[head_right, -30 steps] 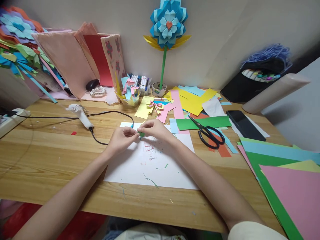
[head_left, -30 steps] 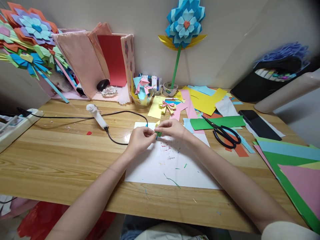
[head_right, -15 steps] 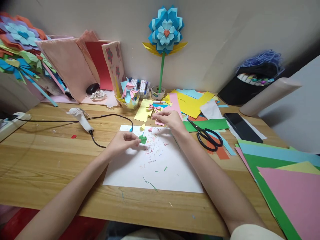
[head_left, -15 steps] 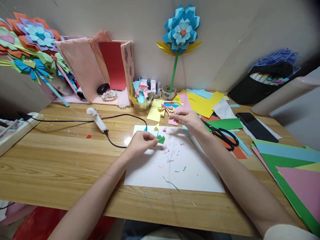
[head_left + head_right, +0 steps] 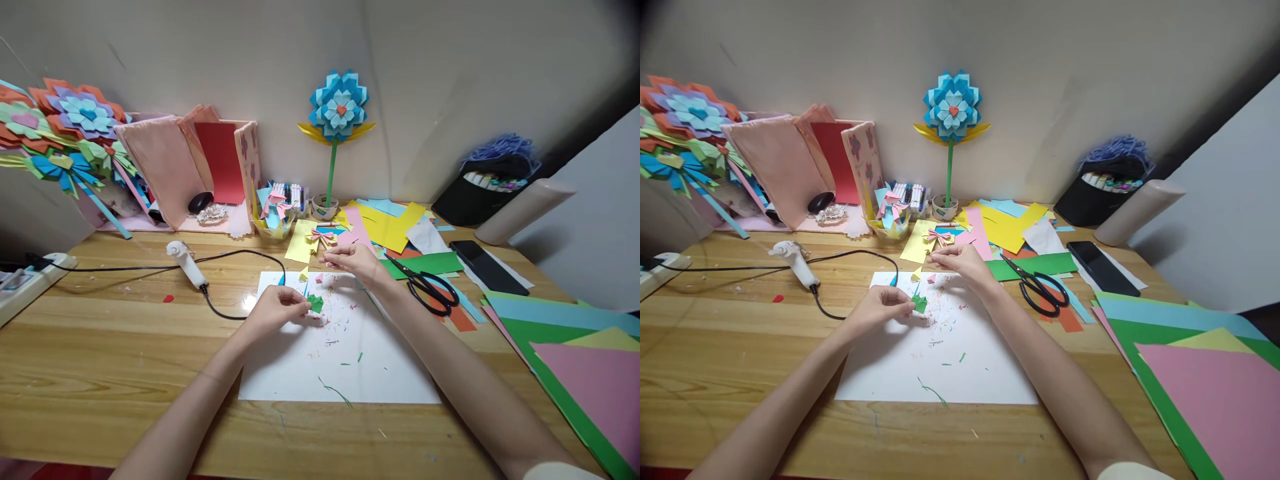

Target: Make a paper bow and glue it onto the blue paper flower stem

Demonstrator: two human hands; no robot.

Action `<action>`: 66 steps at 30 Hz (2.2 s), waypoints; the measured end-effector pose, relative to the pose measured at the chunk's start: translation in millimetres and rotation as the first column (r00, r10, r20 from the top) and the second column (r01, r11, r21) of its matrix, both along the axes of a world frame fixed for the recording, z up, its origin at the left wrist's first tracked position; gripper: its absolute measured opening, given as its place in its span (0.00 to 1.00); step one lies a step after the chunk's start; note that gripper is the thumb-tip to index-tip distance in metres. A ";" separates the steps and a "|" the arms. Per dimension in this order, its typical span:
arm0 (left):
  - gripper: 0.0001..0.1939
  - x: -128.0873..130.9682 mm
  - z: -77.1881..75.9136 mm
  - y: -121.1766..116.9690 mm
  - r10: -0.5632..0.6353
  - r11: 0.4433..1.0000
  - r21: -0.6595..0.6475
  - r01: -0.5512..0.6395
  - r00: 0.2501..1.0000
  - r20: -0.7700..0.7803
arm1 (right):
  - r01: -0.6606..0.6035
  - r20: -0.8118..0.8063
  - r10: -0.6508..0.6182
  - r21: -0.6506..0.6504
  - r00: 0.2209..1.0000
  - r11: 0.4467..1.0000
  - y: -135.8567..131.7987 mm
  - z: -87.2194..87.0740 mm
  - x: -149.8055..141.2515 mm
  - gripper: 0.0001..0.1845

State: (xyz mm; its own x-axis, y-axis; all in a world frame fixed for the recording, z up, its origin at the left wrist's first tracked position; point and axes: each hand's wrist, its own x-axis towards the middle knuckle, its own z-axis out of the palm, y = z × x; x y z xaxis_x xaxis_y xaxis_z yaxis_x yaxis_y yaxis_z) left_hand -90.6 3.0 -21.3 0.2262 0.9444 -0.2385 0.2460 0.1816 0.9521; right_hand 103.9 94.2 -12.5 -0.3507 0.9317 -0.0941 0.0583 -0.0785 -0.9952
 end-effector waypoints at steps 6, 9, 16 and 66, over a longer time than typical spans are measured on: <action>0.14 0.2 4.1 -1.6 0.013 1.000 0.026 -0.012 1.000 -0.020 | 0.022 0.050 -0.024 0.027 0.998 0.999 -3.9 6.2 -2.3 0.15; 0.13 0.1 6.4 -2.0 0.023 0.999 0.038 -0.023 1.000 -0.019 | 0.038 0.010 -0.038 0.030 0.999 0.999 -5.3 5.1 -3.5 0.16; 0.14 -0.4 11.1 -2.8 0.039 0.999 0.022 -0.040 0.998 0.044 | 0.019 0.111 -0.045 0.226 0.993 0.974 8.8 23.5 -33.1 0.18; 0.13 -11.1 -14.8 7.3 0.377 0.893 0.284 -0.350 0.925 -0.047 | -0.311 0.271 0.277 0.092 0.922 0.946 -18.6 -7.7 -52.7 0.10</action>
State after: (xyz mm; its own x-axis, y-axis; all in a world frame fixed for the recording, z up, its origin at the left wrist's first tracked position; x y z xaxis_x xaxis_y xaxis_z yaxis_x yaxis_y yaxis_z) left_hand -101.7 10.3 -36.1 -0.1565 0.9873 0.0287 0.3058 0.0208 0.9519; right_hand 51.2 75.7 -20.2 -0.5917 0.8000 -0.0991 0.3079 0.1106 -0.9450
